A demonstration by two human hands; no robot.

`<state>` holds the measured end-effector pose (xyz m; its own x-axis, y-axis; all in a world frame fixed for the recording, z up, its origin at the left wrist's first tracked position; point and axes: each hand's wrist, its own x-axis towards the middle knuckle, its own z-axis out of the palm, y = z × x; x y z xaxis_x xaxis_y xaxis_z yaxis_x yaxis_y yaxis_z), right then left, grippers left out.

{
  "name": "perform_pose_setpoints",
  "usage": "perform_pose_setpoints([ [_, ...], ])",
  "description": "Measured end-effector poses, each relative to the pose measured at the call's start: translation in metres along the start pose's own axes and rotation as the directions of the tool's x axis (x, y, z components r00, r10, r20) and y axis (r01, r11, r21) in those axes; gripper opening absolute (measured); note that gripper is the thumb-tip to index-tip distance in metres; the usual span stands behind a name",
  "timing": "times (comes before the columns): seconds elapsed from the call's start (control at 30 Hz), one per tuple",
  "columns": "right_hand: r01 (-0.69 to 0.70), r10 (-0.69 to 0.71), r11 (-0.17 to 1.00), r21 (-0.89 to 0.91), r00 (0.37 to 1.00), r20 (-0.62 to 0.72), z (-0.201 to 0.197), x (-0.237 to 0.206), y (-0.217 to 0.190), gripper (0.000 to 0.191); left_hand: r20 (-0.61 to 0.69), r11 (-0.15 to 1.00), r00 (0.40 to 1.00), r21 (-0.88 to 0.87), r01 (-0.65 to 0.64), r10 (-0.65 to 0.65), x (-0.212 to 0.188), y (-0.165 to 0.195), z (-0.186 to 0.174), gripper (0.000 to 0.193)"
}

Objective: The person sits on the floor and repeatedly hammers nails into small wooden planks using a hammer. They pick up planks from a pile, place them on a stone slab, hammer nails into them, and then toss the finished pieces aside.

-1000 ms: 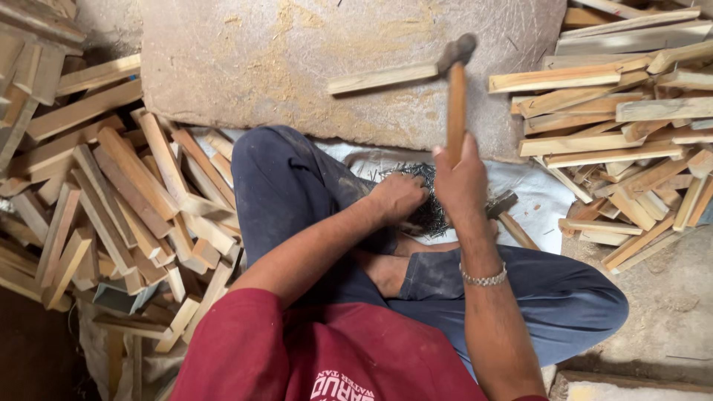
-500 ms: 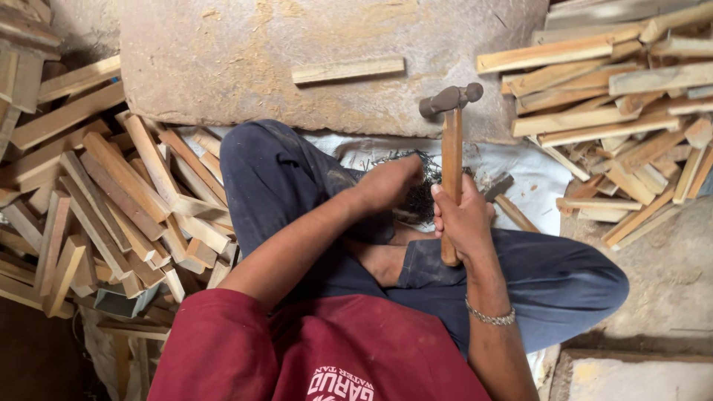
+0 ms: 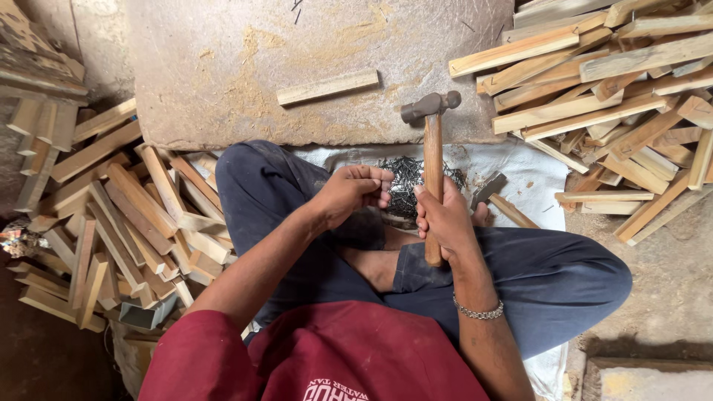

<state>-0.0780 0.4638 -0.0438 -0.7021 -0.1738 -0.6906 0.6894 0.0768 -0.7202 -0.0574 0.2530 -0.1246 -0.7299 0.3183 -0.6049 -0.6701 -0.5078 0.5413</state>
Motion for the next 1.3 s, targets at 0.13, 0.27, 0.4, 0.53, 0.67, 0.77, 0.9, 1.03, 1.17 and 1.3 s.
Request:
perform_pose_setpoints([
  [0.13, 0.011, -0.011, 1.0, 0.014, 1.0, 0.019, -0.002, 0.0, 0.002, 0.022, 0.046, 0.965, 0.989, 0.218, -0.144, 0.137, -0.01, 0.026, 0.013, 0.031],
  [0.27, 0.012, -0.012, 1.0, 0.029, 1.0, 0.026, -0.004, 0.001, 0.006, 0.024, -0.061, 0.659, 0.949, 0.733, -0.168, 0.309, 0.004, 0.053, 0.01, 0.025],
  [0.4, 0.018, -0.019, 0.999, 0.037, 0.999, 0.028, -0.005, 0.003, 0.008, 0.024, 0.238, -0.074, 0.692, 0.963, -0.259, 0.681, 0.043, 0.078, -0.015, 0.017],
  [0.53, 0.019, -0.02, 0.999, 0.031, 1.0, 0.024, -0.004, 0.005, 0.009, 0.024, 0.283, -0.089, 0.595, 0.938, -0.334, 0.752, 0.093, 0.097, -0.038, 0.024],
  [0.67, 0.019, -0.019, 1.0, 0.003, 1.0, 0.01, -0.003, 0.008, 0.009, 0.024, 0.18, 0.051, 0.551, 0.924, -0.378, 0.815, 0.126, 0.1, -0.052, 0.021],
  [0.77, 0.012, -0.012, 1.0, 0.027, 1.0, 0.015, -0.003, 0.009, 0.009, 0.023, 0.154, 0.037, 0.522, 0.941, -0.337, 0.839, 0.14, 0.096, -0.06, 0.014],
  [0.9, 0.007, -0.007, 1.0, -0.008, 1.0, -0.009, -0.002, 0.008, 0.006, 0.023, 0.222, -0.072, 0.43, 0.938, -0.338, 0.875, 0.152, 0.09, -0.067, 0.009],
  [1.03, -0.013, 0.013, 1.0, -0.01, 1.0, -0.008, 0.001, 0.006, 0.001, 0.026, 0.221, -0.078, 0.41, 0.939, -0.336, 0.885, 0.155, 0.086, -0.07, 0.008],
  [1.17, -0.007, 0.007, 1.0, -0.003, 1.0, -0.006, 0.003, 0.006, -0.002, 0.028, 0.26, -0.116, 0.36, 0.919, -0.377, 0.896, 0.153, 0.085, -0.069, 0.007],
  [1.3, -0.014, 0.014, 1.0, -0.021, 1.0, -0.019, 0.003, 0.006, 0.0, 0.027, 0.312, -0.181, 0.31, 0.904, -0.387, 0.898, 0.151, 0.084, -0.067, 0.007],
])
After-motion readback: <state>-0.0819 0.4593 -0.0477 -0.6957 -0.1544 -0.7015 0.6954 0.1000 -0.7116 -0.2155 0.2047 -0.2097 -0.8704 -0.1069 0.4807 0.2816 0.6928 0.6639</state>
